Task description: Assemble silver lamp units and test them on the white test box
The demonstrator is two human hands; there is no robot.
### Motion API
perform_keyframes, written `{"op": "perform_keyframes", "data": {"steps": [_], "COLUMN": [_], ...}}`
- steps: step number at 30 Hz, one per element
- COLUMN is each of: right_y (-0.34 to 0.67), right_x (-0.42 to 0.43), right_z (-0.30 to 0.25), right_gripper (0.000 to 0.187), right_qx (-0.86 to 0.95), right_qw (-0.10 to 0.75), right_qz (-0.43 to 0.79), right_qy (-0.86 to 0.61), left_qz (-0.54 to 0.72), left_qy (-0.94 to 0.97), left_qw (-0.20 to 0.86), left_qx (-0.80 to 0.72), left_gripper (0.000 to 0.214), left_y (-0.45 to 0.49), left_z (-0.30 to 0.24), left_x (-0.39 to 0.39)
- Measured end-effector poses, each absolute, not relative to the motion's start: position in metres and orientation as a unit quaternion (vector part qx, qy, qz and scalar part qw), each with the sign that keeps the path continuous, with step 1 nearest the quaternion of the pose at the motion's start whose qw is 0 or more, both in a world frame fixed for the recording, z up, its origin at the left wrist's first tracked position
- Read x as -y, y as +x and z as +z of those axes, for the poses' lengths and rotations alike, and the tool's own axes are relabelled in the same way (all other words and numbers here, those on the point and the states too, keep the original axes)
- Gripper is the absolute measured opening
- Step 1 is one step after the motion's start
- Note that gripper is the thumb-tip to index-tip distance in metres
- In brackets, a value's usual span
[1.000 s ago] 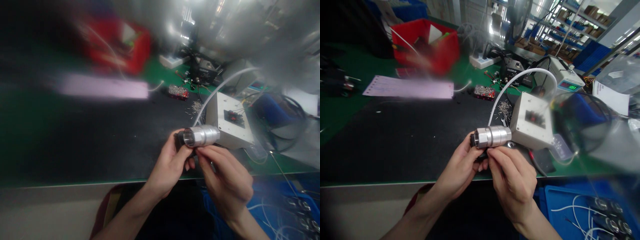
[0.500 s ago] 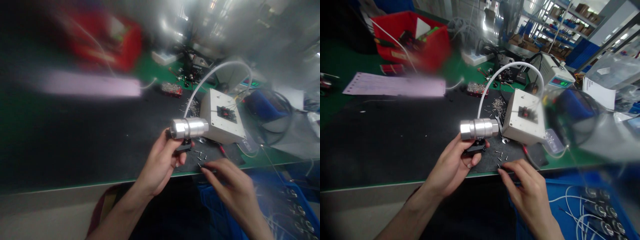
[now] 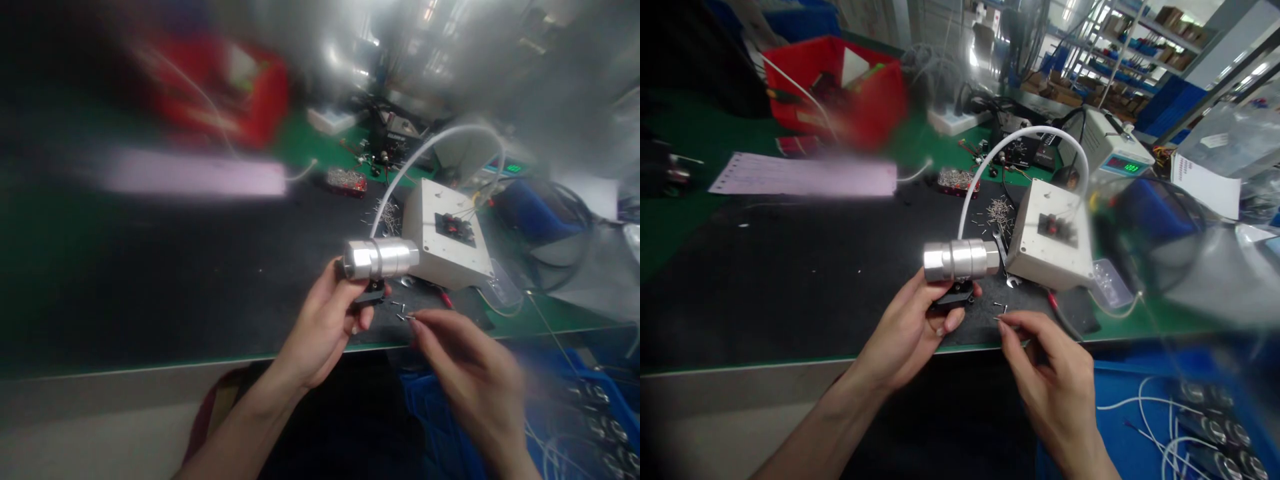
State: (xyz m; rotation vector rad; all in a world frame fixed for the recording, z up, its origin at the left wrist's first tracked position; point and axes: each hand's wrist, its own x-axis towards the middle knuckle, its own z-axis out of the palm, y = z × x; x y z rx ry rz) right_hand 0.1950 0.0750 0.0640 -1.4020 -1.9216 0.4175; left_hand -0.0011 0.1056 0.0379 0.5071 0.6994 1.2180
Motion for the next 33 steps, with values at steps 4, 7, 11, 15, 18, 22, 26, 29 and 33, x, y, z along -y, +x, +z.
{"op": "perform_keyframes", "data": {"steps": [4,7,11,15,18,22,26,29,33], "right_y": [0.172,0.157,0.151,0.152,0.152,0.152,0.150,0.147,0.143], "right_x": [-0.088,-0.097,-0.101,-0.100,-0.099,-0.100,-0.101,-0.101,-0.101], "right_z": [0.078,0.076,0.066,0.061,0.061,0.061,0.063,0.066,0.068], "right_gripper": [0.013,0.015,0.020,0.024,0.023,0.023,0.022,0.018,0.014], "right_qx": [0.718,0.729,0.743,0.744,0.754,0.771,0.784,0.779,0.775], "right_qw": [0.433,0.450,0.450,0.440,0.441,0.431,0.427,0.419,0.412], "right_qz": [0.167,0.152,0.114,0.080,0.065,0.051,0.032,0.036,0.038], "right_qy": [-0.519,-0.493,-0.482,-0.496,-0.483,-0.467,-0.449,-0.465,-0.479], "left_qz": [0.554,0.564,0.565,0.560,0.562,0.567,0.574,0.586,0.598], "left_qy": [0.245,0.251,0.249,0.248,0.253,0.259,0.268,0.265,0.248], "left_qw": [0.727,0.719,0.715,0.716,0.713,0.707,0.696,0.685,0.681], "left_qx": [-0.323,-0.321,-0.328,-0.335,-0.334,-0.332,-0.338,-0.343,-0.343], "left_gripper": [0.022,0.023,0.027,0.027,0.029,0.032,0.036,0.038,0.037], "left_y": [0.000,0.001,0.002,0.002,0.003,0.004,0.006,0.008,0.009], "left_z": [0.036,0.036,0.036,0.035,0.034,0.032,0.031,0.030,0.029], "left_x": [-0.105,-0.106,-0.107,-0.108,-0.108,-0.107,-0.106,-0.106,-0.106]}}
